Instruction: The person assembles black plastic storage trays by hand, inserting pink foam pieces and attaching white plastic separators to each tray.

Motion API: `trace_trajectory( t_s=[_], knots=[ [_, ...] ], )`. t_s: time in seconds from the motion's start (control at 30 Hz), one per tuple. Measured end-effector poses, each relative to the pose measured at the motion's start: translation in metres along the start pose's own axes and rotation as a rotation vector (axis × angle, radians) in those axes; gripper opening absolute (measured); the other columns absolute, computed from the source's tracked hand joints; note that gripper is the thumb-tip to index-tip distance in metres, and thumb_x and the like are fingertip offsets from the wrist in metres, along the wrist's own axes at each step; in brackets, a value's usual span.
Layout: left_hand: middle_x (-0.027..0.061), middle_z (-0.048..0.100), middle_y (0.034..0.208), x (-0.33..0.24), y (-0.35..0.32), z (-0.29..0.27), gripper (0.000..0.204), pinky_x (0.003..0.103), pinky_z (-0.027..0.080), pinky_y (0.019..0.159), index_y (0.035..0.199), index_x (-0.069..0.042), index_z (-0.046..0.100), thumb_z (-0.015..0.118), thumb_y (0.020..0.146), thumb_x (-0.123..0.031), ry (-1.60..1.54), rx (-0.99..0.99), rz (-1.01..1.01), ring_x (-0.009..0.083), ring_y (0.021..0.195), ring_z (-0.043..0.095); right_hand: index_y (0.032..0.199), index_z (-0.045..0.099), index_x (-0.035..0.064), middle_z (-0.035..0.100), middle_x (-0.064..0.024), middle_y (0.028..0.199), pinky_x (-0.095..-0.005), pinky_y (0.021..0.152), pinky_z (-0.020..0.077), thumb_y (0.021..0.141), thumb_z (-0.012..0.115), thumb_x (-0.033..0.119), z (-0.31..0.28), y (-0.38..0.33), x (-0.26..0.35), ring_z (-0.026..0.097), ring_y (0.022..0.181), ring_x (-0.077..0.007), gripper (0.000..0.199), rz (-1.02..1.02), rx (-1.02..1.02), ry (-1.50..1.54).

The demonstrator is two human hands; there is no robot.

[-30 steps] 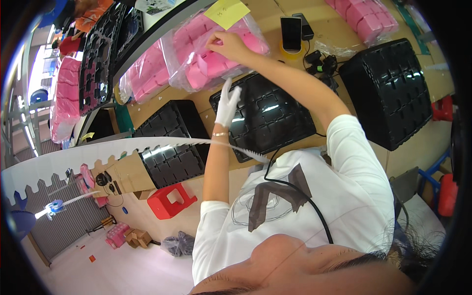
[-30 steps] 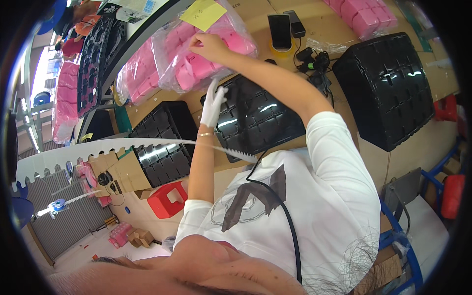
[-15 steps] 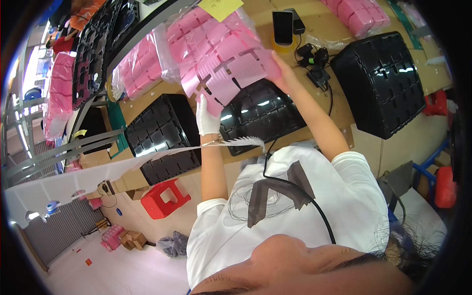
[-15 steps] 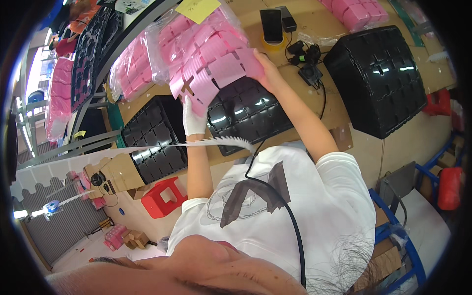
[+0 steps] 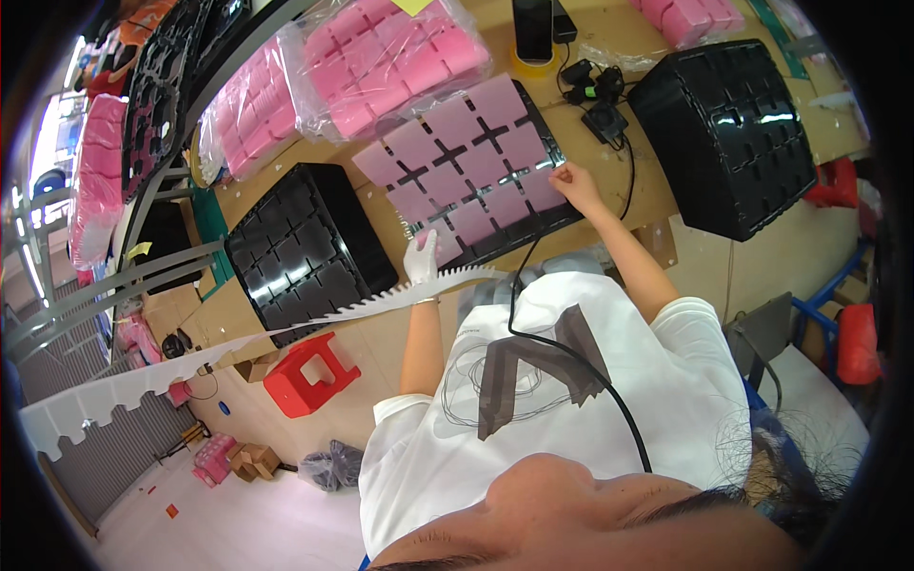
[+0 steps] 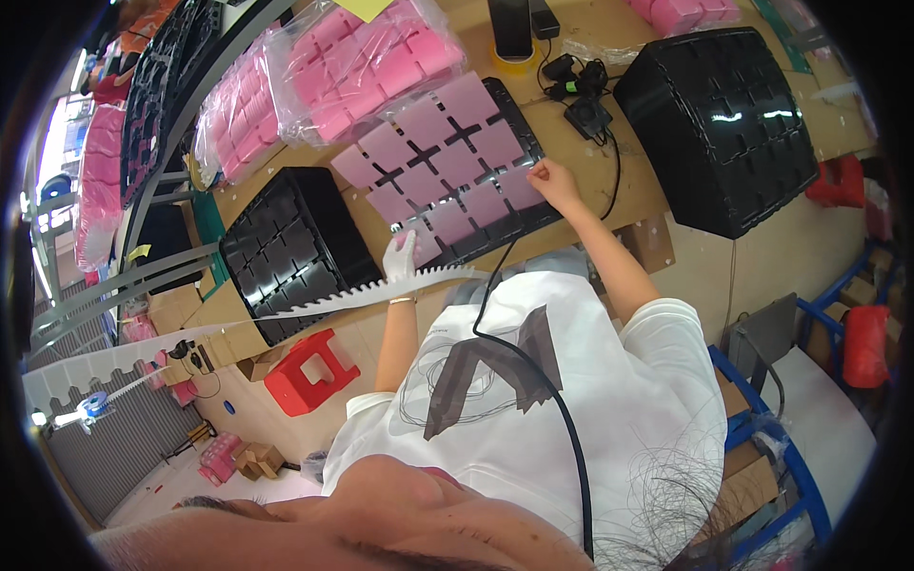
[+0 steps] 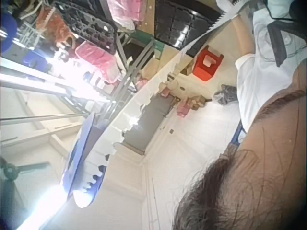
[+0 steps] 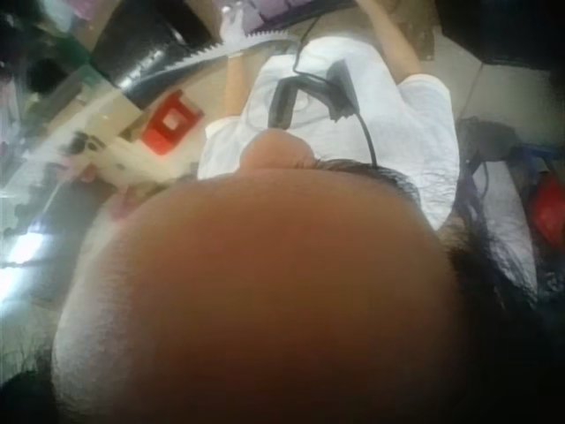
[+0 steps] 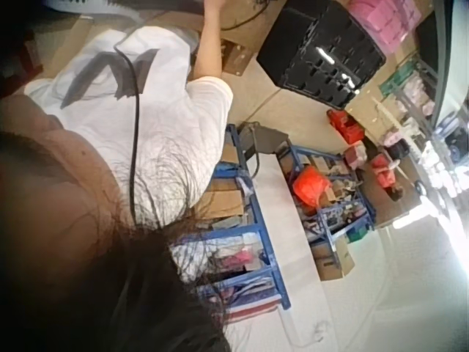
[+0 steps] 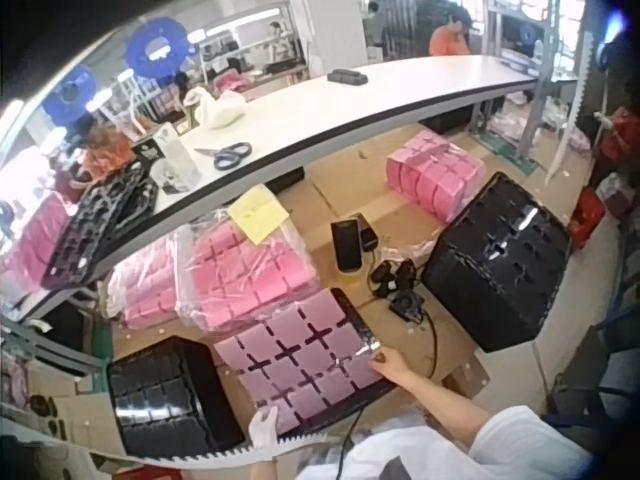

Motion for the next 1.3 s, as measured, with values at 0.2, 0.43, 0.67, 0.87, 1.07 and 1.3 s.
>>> trace_trajectory(
  t_s=[0.2, 0.43, 0.67, 0.87, 1.07, 1.3],
  knots=[
    [0.0055, 0.07, 0.08, 0.024, -0.006, -0.001, 0.024, 0.029, 0.05, 0.065, 0.098, -0.003, 0.071, 0.072, 0.088, -0.024, 0.249, -0.052, 0.023, 0.0139, 0.069, 0.063, 0.087, 0.065, 0.0047, 0.07, -0.0095, 0.077, -0.0343, 0.068, 0.0528, 0.08, 0.073, 0.018, -0.003, -0.031, -0.004, 0.068, 0.073, -0.0234, 0.017, 0.094, -0.066, -0.309],
    [0.0132, 0.071, 0.098, 0.006, -0.018, 0.008, 0.037, 0.038, 0.051, 0.084, 0.107, 0.001, 0.066, 0.072, 0.086, -0.029, 0.377, -0.1, 0.26, 0.0264, 0.09, 0.067, 0.085, 0.064, 0.0048, 0.069, -0.0084, 0.076, -0.034, 0.066, 0.0516, 0.081, 0.071, 0.018, -0.005, -0.031, 0.003, 0.066, 0.07, -0.022, 0.016, 0.039, -0.198, -0.285],
    [0.0129, 0.071, 0.093, -0.018, -0.039, 0.009, 0.039, 0.038, 0.051, 0.081, 0.11, -0.005, 0.064, 0.073, 0.084, -0.032, 0.538, -0.217, 0.212, 0.0281, 0.086, 0.068, 0.084, 0.064, 0.0041, 0.061, -0.007, 0.079, -0.0317, 0.065, 0.0494, 0.079, 0.074, 0.014, -0.001, -0.031, 0.001, 0.06, 0.068, -0.0195, 0.015, -0.06, -0.197, -0.293],
    [0.012, 0.072, 0.093, -0.009, -0.046, 0.007, 0.045, 0.038, 0.052, 0.079, 0.116, -0.005, 0.06, 0.074, 0.082, -0.032, 0.642, -0.22, 0.202, 0.0278, 0.085, 0.068, 0.081, 0.063, 0.0044, 0.055, -0.0083, 0.08, -0.035, 0.067, 0.0486, 0.076, 0.075, 0.012, -0.006, -0.031, 0.0, 0.058, 0.073, -0.0237, 0.015, -0.041, -0.239, -0.338],
    [0.0114, 0.072, 0.091, -0.003, -0.038, 0.012, 0.045, 0.039, 0.053, 0.076, 0.118, -0.006, 0.059, 0.074, 0.082, -0.029, 0.608, -0.204, 0.236, 0.0263, 0.082, 0.069, 0.079, 0.063, 0.0045, 0.055, -0.0085, 0.08, -0.0354, 0.067, 0.0481, 0.075, 0.075, 0.012, -0.006, -0.028, -0.003, 0.057, 0.072, -0.0241, 0.015, -0.066, -0.262, -0.322],
    [0.021, 0.064, 0.111, -0.021, -0.042, 0.01, 0.061, 0.041, 0.05, 0.086, 0.123, 0.002, 0.056, 0.079, 0.077, -0.032, 0.683, -0.269, 0.315, 0.0322, 0.097, 0.064, 0.09, 0.062, 0.0037, 0.055, -0.0108, 0.083, -0.0377, 0.069, 0.0475, 0.077, 0.075, 0.015, -0.009, -0.024, 0.007, 0.057, 0.077, -0.0267, 0.021, -0.045, -0.242, -0.316]
  ],
)
Point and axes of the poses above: each hand's wrist, its own y-axis towards the middle knuckle, its own z-axis out of the palm, x = y × z, the point moved 6 cm from there along y, towards the middle knuckle
